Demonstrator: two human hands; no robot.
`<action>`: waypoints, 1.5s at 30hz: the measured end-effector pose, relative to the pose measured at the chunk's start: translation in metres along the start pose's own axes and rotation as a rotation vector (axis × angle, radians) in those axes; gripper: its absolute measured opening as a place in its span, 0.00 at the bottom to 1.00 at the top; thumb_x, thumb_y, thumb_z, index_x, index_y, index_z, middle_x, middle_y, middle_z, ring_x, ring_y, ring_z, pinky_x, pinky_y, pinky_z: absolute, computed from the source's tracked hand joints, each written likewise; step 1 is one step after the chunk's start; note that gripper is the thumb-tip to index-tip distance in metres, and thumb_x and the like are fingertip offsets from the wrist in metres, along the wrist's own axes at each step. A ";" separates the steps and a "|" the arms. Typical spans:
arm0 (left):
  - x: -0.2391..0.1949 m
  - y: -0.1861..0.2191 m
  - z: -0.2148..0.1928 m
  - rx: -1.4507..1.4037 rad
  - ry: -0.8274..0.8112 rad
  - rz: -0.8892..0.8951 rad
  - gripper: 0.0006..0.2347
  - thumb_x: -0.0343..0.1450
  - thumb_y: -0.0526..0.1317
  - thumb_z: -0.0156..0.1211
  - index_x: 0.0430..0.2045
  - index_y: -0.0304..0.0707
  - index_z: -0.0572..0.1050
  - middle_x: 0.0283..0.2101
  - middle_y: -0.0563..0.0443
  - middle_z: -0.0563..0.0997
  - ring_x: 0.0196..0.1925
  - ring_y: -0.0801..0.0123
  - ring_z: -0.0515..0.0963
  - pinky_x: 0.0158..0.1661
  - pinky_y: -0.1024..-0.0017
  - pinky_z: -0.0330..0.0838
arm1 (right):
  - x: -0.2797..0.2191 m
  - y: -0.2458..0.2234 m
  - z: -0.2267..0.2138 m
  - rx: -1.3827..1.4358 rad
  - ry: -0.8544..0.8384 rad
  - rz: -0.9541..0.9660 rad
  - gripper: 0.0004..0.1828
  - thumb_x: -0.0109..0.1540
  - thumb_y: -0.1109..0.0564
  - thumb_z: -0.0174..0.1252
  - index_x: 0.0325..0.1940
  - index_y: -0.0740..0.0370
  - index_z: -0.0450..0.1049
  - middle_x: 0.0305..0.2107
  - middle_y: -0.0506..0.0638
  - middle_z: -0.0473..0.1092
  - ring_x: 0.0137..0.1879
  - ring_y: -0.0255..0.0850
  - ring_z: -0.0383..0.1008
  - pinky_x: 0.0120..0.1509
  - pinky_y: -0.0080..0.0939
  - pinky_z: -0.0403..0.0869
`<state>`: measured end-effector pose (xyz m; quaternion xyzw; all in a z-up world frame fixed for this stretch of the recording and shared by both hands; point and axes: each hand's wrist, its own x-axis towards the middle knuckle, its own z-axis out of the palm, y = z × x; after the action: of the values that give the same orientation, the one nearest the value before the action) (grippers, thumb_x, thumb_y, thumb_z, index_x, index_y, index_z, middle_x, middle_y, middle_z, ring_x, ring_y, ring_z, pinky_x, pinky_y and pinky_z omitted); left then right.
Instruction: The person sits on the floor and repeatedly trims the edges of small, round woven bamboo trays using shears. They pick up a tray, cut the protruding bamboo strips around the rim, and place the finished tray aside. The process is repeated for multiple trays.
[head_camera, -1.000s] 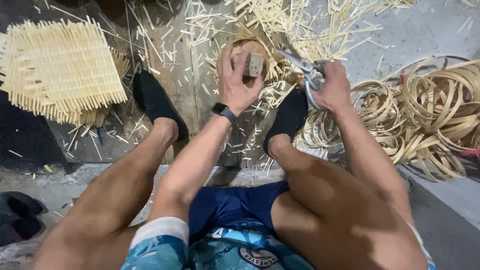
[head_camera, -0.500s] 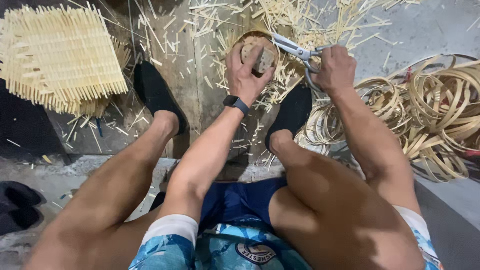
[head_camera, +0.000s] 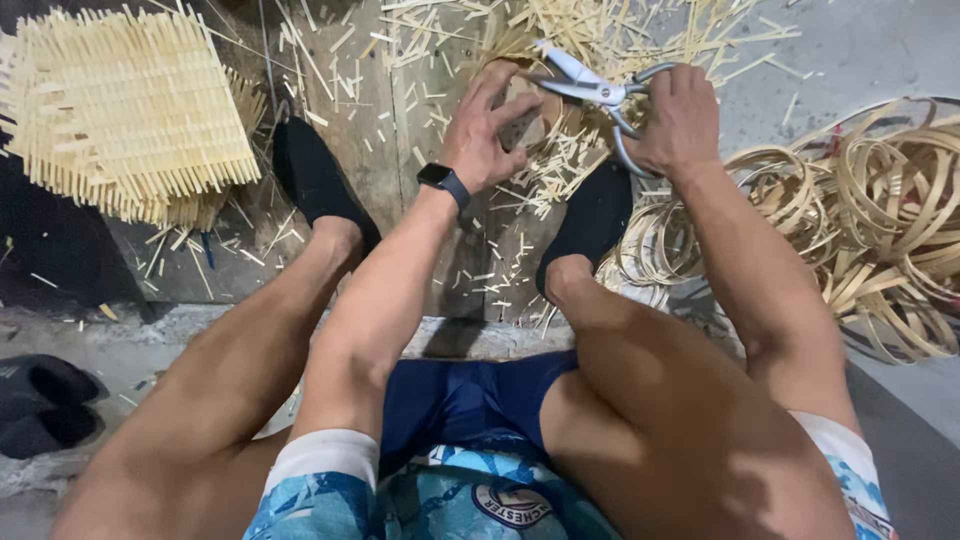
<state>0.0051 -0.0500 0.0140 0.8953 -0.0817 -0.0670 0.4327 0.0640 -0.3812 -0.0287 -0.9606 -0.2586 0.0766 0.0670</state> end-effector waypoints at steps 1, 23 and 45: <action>0.000 0.002 -0.002 -0.005 -0.025 0.014 0.29 0.56 0.37 0.76 0.55 0.52 0.78 0.69 0.39 0.66 0.72 0.42 0.65 0.70 0.56 0.63 | 0.002 -0.006 -0.001 0.007 -0.043 0.019 0.38 0.57 0.32 0.68 0.51 0.69 0.71 0.44 0.61 0.65 0.53 0.54 0.63 0.57 0.52 0.66; -0.016 0.020 0.032 0.014 0.250 -0.172 0.30 0.60 0.32 0.67 0.61 0.37 0.67 0.62 0.36 0.71 0.65 0.42 0.71 0.67 0.54 0.65 | 0.010 -0.007 0.027 -0.210 0.060 -0.031 0.25 0.53 0.39 0.66 0.34 0.64 0.72 0.31 0.54 0.65 0.39 0.45 0.65 0.41 0.47 0.72; -0.013 0.026 0.047 0.023 0.352 -0.226 0.19 0.57 0.40 0.77 0.41 0.51 0.83 0.65 0.32 0.65 0.69 0.37 0.63 0.68 0.48 0.59 | 0.017 -0.008 0.020 -0.212 -0.013 -0.074 0.27 0.60 0.37 0.63 0.38 0.66 0.74 0.31 0.55 0.65 0.39 0.45 0.65 0.40 0.46 0.70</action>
<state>-0.0187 -0.0986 0.0059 0.9015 0.0955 0.0433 0.4198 0.0707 -0.3644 -0.0486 -0.9515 -0.3012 0.0524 -0.0338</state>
